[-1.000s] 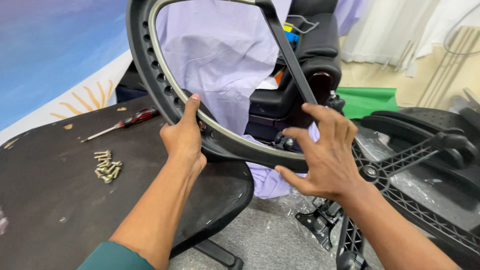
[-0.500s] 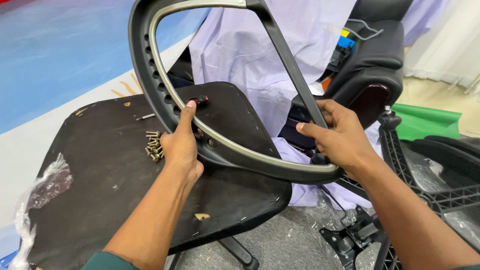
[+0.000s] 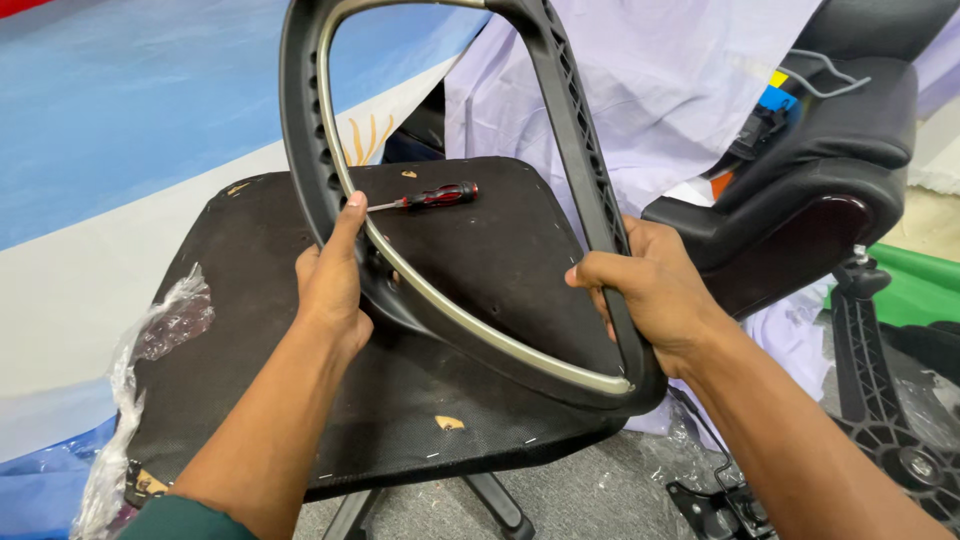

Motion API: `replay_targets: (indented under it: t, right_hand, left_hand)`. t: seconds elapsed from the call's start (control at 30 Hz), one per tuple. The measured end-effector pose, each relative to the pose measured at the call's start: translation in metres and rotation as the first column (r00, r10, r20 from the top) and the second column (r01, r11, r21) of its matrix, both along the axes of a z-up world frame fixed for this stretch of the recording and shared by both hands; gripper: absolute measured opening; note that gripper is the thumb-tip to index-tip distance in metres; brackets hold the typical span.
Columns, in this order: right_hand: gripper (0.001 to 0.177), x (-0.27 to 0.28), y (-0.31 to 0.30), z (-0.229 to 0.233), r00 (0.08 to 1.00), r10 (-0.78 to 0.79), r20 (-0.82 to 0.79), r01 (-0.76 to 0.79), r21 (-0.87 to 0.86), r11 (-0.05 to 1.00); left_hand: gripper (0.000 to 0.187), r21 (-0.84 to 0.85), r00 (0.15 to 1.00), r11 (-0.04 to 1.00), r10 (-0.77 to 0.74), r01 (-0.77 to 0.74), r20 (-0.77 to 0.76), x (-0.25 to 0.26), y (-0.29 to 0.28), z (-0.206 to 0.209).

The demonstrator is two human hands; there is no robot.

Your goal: The person attaches a black plastic chair back frame to an overturned chair seat using a screwdriver and multiple screws. They align the frame, insert screws into the mounting holes, and tighten them to secure the back to the seat.

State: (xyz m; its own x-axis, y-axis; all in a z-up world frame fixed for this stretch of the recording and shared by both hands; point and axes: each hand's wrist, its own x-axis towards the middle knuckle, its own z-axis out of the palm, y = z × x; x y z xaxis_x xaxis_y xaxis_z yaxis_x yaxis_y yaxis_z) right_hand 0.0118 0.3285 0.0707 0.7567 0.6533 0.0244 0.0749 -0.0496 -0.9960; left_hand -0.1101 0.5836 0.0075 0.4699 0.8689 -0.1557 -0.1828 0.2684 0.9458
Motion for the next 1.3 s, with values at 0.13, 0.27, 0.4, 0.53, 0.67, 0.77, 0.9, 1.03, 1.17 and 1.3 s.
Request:
replay_targets:
  t: [0.13,0.27,0.4,0.53,0.67,0.77,0.9,1.03,1.17,1.3]
  right_hand:
    - [0.019,-0.014,0.019,0.006,0.999,-0.004,0.038,0.003,0.016,1.0]
    - [0.02,-0.031,0.044,0.014,0.998,0.046,0.047,-0.051,0.121,0.991]
    - [0.02,-0.048,0.07,0.011,0.992,0.07,-0.101,-0.044,0.242,0.969]
    - [0.015,-0.064,0.092,-0.001,0.982,0.059,-0.181,0.008,0.347,0.938]
    - [0.014,-0.075,0.112,-0.002,0.954,-0.003,-0.298,0.102,0.317,0.943]
    - [0.012,-0.076,0.121,0.001,0.905,0.067,-0.419,0.111,0.386,0.916]
    - [0.016,-0.075,0.13,-0.001,0.888,-0.041,-0.458,0.19,0.284,0.94]
    - [0.02,-0.074,0.145,-0.009,0.867,-0.065,-0.494,0.239,0.298,0.924]
    - [0.018,-0.073,0.159,-0.021,0.841,-0.036,-0.539,0.265,0.354,0.897]
    - [0.018,-0.07,0.17,-0.029,0.825,-0.068,-0.561,0.269,0.284,0.92]
  left_hand:
    - [0.044,0.077,0.967,0.995,-0.087,0.071,0.24,-0.012,0.017,-0.002]
    - [0.041,0.052,0.967,0.998,-0.038,0.026,0.253,-0.025,0.019,-0.004]
    - [0.043,0.047,0.993,0.999,0.019,-0.025,0.121,-0.038,0.018,-0.009]
    - [0.057,0.021,0.995,0.996,0.09,-0.091,0.049,-0.04,0.023,-0.018]
    - [0.085,0.401,0.962,0.886,0.271,-0.233,-0.042,-0.037,0.03,-0.023]
    - [0.081,0.808,0.876,0.579,0.438,-0.104,-0.201,-0.046,0.028,-0.014]
    - [0.035,0.956,0.922,0.254,0.313,0.15,-0.228,-0.053,0.013,0.02]
    - [0.034,0.867,0.911,0.322,0.033,0.38,-0.411,-0.05,-0.012,0.058]
    - [0.037,0.787,0.82,0.247,-0.071,0.566,-0.568,-0.057,-0.024,0.082]
    - [0.047,0.676,0.688,0.199,0.013,0.709,-0.726,-0.064,-0.027,0.084]
